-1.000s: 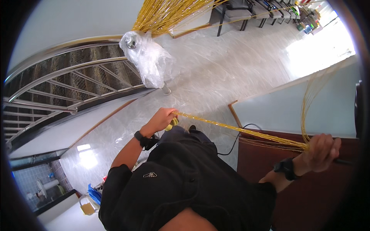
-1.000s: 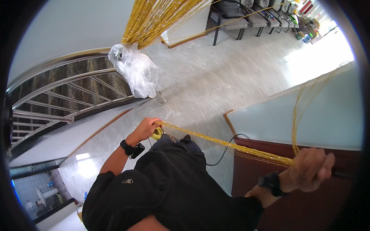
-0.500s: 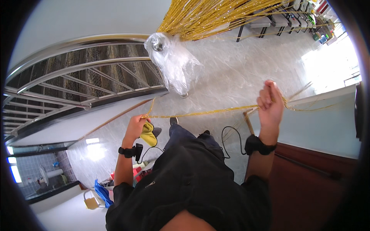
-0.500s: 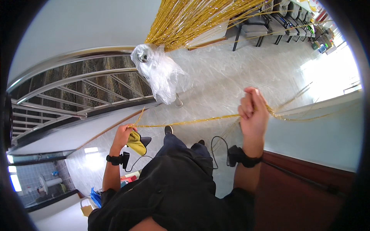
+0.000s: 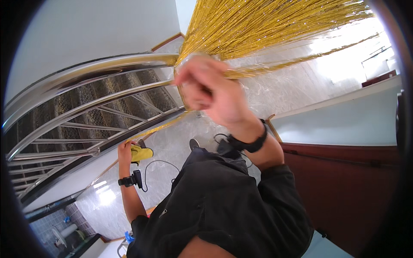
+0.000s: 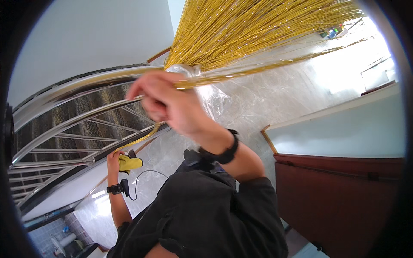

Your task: The person wipes the armrests and gaps of several grey chairs using a yellow cloth, passes through gold fringe curtains, wipes a glass shower door, and rinses their hands and the cloth in a sink.

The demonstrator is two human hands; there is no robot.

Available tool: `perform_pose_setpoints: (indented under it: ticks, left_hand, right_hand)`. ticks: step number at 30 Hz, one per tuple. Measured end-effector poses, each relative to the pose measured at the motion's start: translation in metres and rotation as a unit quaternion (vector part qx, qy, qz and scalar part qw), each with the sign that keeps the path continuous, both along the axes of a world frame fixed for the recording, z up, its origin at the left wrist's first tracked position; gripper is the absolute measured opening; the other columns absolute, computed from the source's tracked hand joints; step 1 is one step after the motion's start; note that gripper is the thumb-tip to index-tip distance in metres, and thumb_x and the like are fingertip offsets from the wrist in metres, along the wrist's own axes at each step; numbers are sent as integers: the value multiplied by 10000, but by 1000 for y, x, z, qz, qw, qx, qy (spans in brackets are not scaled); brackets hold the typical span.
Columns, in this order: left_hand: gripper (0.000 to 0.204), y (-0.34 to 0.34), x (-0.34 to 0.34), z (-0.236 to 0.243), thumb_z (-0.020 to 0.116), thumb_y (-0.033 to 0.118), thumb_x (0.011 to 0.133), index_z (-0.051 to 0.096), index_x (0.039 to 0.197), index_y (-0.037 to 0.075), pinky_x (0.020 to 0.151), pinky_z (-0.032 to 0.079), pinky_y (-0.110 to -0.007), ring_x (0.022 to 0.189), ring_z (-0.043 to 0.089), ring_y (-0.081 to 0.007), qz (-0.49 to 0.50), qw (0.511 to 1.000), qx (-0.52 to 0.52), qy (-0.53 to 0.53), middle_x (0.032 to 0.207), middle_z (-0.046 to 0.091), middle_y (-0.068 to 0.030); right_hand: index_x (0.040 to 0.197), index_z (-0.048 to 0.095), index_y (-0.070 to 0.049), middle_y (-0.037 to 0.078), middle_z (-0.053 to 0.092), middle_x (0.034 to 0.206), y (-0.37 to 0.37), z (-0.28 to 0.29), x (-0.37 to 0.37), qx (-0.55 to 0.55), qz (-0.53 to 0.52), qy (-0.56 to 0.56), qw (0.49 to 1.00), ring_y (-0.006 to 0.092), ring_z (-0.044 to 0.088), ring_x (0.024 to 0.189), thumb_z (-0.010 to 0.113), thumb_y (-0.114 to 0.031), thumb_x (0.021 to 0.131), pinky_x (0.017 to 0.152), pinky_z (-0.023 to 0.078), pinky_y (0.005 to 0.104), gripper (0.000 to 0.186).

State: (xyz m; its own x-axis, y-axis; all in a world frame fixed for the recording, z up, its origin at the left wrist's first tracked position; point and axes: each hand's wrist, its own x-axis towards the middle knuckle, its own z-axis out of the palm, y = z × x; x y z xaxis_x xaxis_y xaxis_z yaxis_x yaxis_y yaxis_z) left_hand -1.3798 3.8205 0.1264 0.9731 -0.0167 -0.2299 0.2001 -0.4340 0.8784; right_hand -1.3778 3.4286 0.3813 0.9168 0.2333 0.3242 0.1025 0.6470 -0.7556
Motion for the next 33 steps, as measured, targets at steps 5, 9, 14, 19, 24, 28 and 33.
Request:
perform_pose_setpoints:
  ticks: [5, 9, 14, 19, 24, 28, 33]
  left_hand:
    - [247, 46, 1, -60, 536, 175, 914, 680, 813, 1, 588, 434, -255, 613, 560, -95, 34, 998, 36, 48, 677, 626, -38]
    - [231, 51, -10, -82, 548, 185, 893, 698, 858, 13, 661, 458, -292, 705, 599, -151, 17, 997, 68, 24, 746, 652, -79]
    - [385, 35, -23, -63, 592, 226, 882, 566, 1211, 26, 939, 430, -379, 1102, 583, -351, 45, 992, 102, 52, 1145, 625, -223]
    - [424, 46, -49, -82, 599, 221, 873, 541, 1234, 5, 949, 427, -375, 1109, 580, -349, 64, 990, 110, 54, 1167, 614, -231]
    - [401, 43, -70, -85, 600, 196, 872, 554, 1219, 2, 887, 453, -342, 1007, 604, -277, 64, 988, 92, 101, 1110, 632, -192]
    - [379, 42, -73, -81, 597, 184, 870, 567, 1201, 2, 852, 461, -334, 965, 602, -253, 74, 985, 88, 126, 1076, 637, -181]
    - [360, 35, -77, -57, 594, 187, 866, 584, 1174, 1, 910, 447, -358, 1052, 601, -322, 96, 976, 103, 166, 1107, 635, -221]
  right_hand:
    - [915, 612, 24, -32, 397, 537, 89, -3, 65, -60, 66, 32, 995, 49, 332, 443, 425, -203, 993, 410, 263, 218, 304]
    - [913, 593, 41, -14, 397, 538, 140, -41, 116, -33, 91, 88, 991, 54, 316, 443, 433, -264, 992, 404, 254, 222, 353]
    - [930, 601, 29, 5, 442, 553, 181, -95, 160, -67, 46, 128, 988, 62, 339, 429, 461, -238, 978, 387, 279, 222, 305]
    - [907, 635, 16, -3, 442, 566, 189, -129, 170, -76, 67, 91, 991, 58, 336, 449, 474, -219, 976, 396, 265, 214, 293]
    - [842, 655, -26, -35, 414, 536, 174, -175, 179, -142, 141, 162, 966, 52, 342, 453, 477, -227, 956, 401, 258, 210, 291]
    - [863, 643, -15, -36, 419, 546, 154, -224, 187, -187, 154, 206, 948, 52, 355, 457, 475, -246, 952, 407, 271, 216, 299]
    - [886, 631, -4, -34, 408, 541, 126, -259, 195, -176, 94, 269, 942, 67, 359, 463, 489, -253, 933, 432, 292, 227, 290]
